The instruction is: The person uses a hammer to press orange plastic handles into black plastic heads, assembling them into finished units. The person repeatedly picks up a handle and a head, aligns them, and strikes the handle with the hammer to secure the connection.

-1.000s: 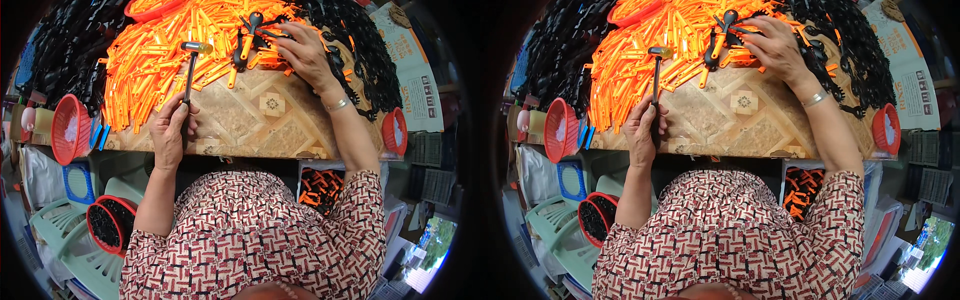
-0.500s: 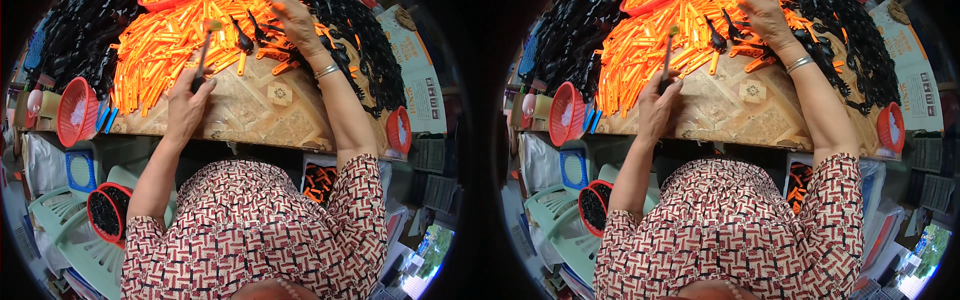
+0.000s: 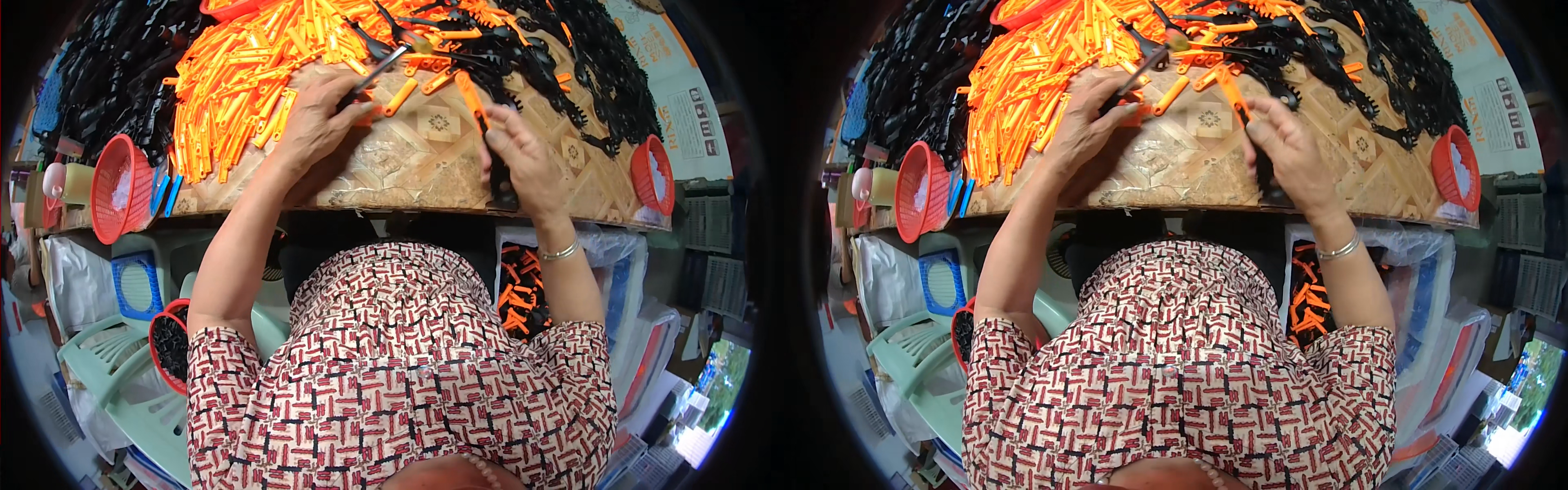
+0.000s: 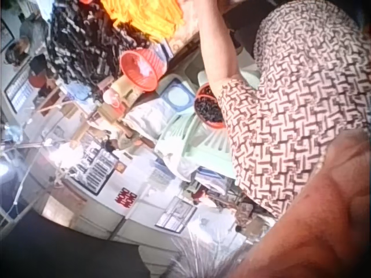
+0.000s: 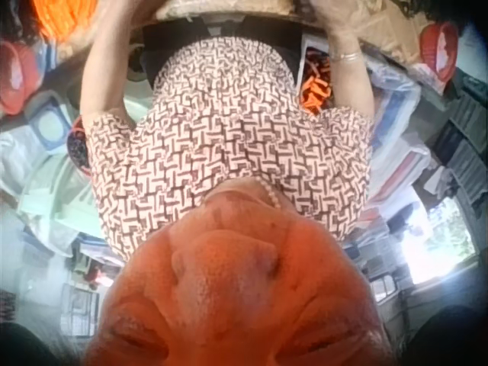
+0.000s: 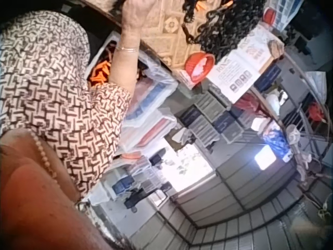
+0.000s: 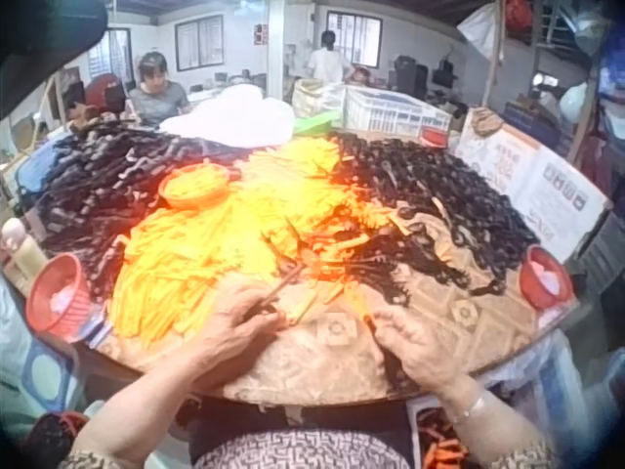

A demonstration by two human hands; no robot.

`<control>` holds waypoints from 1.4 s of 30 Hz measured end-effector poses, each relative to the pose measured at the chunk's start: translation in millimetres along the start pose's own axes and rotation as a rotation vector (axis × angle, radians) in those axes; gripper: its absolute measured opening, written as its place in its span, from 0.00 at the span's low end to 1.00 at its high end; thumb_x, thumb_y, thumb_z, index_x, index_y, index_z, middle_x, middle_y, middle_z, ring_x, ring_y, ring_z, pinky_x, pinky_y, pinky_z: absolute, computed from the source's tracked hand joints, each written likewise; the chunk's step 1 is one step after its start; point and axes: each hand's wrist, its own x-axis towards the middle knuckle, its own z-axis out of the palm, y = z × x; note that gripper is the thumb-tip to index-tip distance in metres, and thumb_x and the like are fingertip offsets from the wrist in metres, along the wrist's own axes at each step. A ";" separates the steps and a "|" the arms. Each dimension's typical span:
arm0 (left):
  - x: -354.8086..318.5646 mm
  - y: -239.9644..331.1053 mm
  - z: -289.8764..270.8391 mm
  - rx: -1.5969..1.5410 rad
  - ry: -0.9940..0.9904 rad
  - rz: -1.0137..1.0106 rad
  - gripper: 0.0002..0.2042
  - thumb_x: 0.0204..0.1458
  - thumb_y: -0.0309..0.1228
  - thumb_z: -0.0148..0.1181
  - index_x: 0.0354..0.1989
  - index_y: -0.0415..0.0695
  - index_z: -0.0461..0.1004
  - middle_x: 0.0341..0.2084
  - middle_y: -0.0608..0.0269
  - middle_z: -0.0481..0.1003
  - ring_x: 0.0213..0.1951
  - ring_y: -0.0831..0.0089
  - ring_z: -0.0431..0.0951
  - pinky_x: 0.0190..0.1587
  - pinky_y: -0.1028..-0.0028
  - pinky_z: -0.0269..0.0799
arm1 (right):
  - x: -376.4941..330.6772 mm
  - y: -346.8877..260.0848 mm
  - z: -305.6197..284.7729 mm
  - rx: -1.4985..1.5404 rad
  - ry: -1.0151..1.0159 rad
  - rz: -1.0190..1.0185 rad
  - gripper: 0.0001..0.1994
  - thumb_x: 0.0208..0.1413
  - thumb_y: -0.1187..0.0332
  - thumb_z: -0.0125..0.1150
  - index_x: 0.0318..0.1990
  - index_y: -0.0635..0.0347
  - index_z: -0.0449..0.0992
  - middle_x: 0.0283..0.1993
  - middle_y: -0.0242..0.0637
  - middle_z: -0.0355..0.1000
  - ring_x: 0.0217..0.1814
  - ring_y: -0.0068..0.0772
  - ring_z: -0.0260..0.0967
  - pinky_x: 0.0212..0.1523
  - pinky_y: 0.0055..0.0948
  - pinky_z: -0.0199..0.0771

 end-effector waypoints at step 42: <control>-8.4 82.1 31.8 -0.505 -0.596 -0.489 0.08 0.57 0.30 0.67 0.39 0.39 0.78 0.29 0.70 0.77 0.30 0.84 0.72 0.33 0.81 0.67 | -75.9 68.1 47.7 0.334 0.037 0.276 0.20 0.64 0.75 0.54 0.64 0.60 0.68 0.32 0.39 0.77 0.29 0.28 0.79 0.25 0.21 0.79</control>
